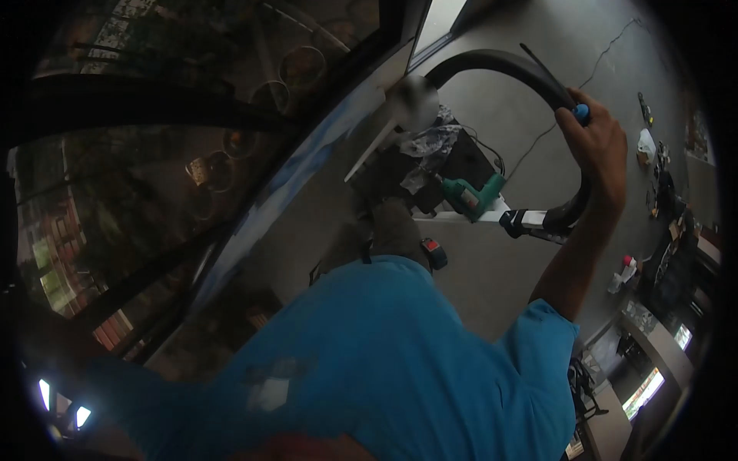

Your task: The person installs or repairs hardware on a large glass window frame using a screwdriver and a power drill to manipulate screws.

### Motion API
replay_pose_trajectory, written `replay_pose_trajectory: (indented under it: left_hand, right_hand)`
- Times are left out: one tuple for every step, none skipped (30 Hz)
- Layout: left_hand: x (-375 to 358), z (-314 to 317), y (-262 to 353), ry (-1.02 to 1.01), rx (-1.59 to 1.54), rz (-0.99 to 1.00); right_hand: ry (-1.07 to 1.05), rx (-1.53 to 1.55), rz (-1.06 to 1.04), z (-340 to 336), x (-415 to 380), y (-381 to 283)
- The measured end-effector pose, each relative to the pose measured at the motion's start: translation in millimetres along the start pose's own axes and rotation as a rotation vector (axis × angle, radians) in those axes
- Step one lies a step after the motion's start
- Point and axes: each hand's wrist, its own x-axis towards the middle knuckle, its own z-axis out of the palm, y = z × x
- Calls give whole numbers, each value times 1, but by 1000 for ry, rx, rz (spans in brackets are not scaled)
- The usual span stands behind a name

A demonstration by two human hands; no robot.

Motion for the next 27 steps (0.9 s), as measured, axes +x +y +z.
replay_pose_trajectory:
  left_hand:
    - [-30,19,1,-48,-22,-27]
    - [-61,39,3,-105,-40,-56]
    - [-94,59,7,-172,-53,-88]
    - [-129,78,11,-244,-66,-122]
    - [-164,96,15,-312,-74,-154]
    - [-195,112,19,-369,-73,-179]
    - [-224,126,23,-418,-72,-198]
    - [-250,139,25,-459,-69,-210]
    - [-273,150,27,-487,-63,-218]
    - [-293,158,29,-510,-59,-224]
    - [-311,168,31,-529,-56,-227]
    - [-327,178,32,-544,-55,-230]
    - [-340,186,33,-547,-53,-234]
    - [-350,194,33,-547,-48,-234]
    - [-358,200,35,-547,-50,-231]
    - [-364,204,35,-546,-48,-224]
    - [-367,208,34,-541,-48,-221]
    - [-371,211,35,-548,-46,-218]
    - [-375,214,35,-551,-46,-219]
    - [-377,215,34,-556,-43,-220]
    - [-377,216,33,-556,-39,-217]
    - [-376,217,33,-550,-36,-212]
    - [-373,217,32,-546,-33,-209]
    - [-372,219,32,-545,-35,-203]
    - [-372,220,31,-550,-35,-202]
    - [-372,222,31,-558,-34,-203]
    - [-372,223,30,-559,-35,-200]
  right_hand:
    - [6,2,-18,4,0,4]
    - [18,7,-41,8,1,9]
    - [56,-11,-51,14,4,15]
    - [94,-31,-60,20,6,22]
    - [107,-92,-67,24,10,35]
    - [62,-88,-47,20,8,29]
    - [81,-74,-74,21,10,36]
    - [99,-59,-99,26,14,48]
    - [129,-61,-124,27,16,52]
    - [159,-64,-150,28,17,57]
    - [188,-68,-175,29,20,61]
    - [107,-44,-109,23,25,70]
    - [26,-26,-39,17,30,78]
    - [-52,-13,31,11,35,86]
    - [-24,-25,11,4,32,83]
    - [15,-33,-12,3,22,74]
    - [50,-40,-39,0,16,68]
    - [68,-42,-53,-1,11,62]
    - [81,-50,-62,-2,8,58]
    - [88,-57,-68,-3,6,56]
    - [96,-61,-67,-4,1,54]
    - [104,-67,-71,-6,-1,52]
    - [118,-78,-81,-4,-6,45]
    - [123,-82,-82,-4,-11,41]
    - [119,-82,-85,-1,-13,33]
    - [119,-83,-80,-3,-19,34]
    - [115,-85,-76,-3,-19,33]
